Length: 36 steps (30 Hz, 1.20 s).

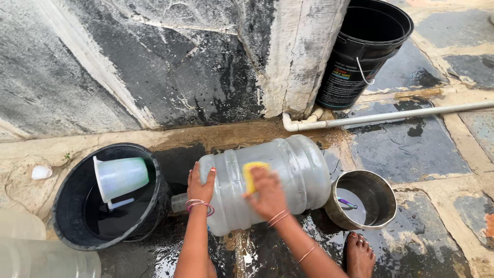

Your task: The person washes a large plastic water jug by scrubbing the exterior with a sponge and rinsing the interior by filling it with water and swirling it.

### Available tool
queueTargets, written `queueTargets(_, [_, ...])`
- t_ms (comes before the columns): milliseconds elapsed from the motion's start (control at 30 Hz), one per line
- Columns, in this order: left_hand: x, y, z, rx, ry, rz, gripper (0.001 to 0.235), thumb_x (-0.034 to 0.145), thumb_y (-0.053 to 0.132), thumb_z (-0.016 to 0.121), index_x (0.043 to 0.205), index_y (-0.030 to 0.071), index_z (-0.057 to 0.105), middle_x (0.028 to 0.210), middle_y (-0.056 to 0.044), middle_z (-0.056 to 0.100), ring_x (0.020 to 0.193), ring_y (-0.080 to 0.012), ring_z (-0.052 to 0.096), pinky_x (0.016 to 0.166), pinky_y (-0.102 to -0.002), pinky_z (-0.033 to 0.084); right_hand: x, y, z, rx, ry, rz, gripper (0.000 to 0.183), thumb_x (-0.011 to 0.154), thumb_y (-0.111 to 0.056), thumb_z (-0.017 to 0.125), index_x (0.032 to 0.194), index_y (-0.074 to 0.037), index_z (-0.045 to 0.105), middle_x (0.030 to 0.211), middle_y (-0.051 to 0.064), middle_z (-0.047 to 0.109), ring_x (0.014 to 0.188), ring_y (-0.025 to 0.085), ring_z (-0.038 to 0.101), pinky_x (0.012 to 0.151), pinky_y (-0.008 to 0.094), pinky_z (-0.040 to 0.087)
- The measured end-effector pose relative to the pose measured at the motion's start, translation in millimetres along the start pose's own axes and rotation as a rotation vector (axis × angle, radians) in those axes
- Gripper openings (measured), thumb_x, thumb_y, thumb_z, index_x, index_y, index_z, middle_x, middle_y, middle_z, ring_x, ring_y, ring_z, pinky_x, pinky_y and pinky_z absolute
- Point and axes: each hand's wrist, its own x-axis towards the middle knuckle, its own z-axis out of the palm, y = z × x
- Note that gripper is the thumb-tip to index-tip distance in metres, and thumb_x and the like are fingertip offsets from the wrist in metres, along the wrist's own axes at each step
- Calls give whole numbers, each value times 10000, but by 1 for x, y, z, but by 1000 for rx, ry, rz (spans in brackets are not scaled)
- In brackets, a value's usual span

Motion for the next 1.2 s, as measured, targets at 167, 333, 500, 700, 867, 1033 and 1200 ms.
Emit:
queueTargets(167, [4, 3, 4, -19, -18, -83, 865, 810, 651, 670, 1549, 277, 419, 1626, -190, 327, 1456, -366, 380, 1152, -456, 361, 5, 78, -49, -401, -6, 266, 756, 1013, -531, 456, 1566, -26, 350, 1587, 175, 386, 1530, 334, 274, 1238, 541, 84])
queueTargets(333, [4, 8, 3, -10, -11, -78, 847, 817, 647, 669, 1545, 288, 426, 1621, -191, 334, 1473, -359, 373, 1154, -457, 368, -9, 30, -21, -67, 106, 197, 555, 1008, -327, 521, 1442, 13, 454, 1464, 224, 503, 1394, 385, 403, 1202, 525, 248])
queueTargets(500, [1, 11, -4, -69, -14, -56, 790, 823, 638, 669, 1520, 326, 464, 1599, -209, 368, 1477, -360, 376, 1132, -465, 398, 27, -26, 24, 318, -182, 160, 177, 1006, -167, 539, 1146, -92, 618, 1253, 137, 640, 1248, 343, 585, 1095, 445, 467])
queueTargets(700, [7, 14, 2, -45, -7, -66, 739, 839, 624, 660, 1504, 353, 487, 1593, -221, 369, 1446, -373, 409, 1111, -467, 425, 131, -24, 58, -29, -363, 198, 443, 976, -285, 463, 1374, -116, 558, 1372, 134, 583, 1291, 335, 522, 1175, 587, 235])
queueTargets(867, [15, 15, 6, -12, -13, -116, 734, 831, 612, 662, 1502, 373, 486, 1610, -191, 366, 1430, -368, 427, 1124, -462, 417, 81, -54, 61, -230, -235, -63, 570, 1009, -298, 464, 1513, -33, 438, 1495, 160, 521, 1445, 328, 432, 1229, 516, 211])
queueTargets(1033, [25, 11, 4, -12, -73, -125, 756, 818, 607, 686, 1502, 368, 473, 1626, -171, 323, 1471, -342, 366, 1141, -458, 379, -26, -32, 32, -274, -164, -358, 656, 1016, -411, 439, 1580, -94, 335, 1559, 138, 436, 1471, 298, 354, 1233, 505, 108])
queueTargets(1200, [35, -2, 8, -98, -73, -51, 760, 805, 583, 729, 1483, 309, 521, 1617, -161, 364, 1523, -300, 325, 1167, -425, 348, -18, 63, -6, -432, -13, 193, 651, 1022, -387, 403, 1579, -60, 327, 1575, 172, 434, 1527, 284, 310, 1269, 539, 59])
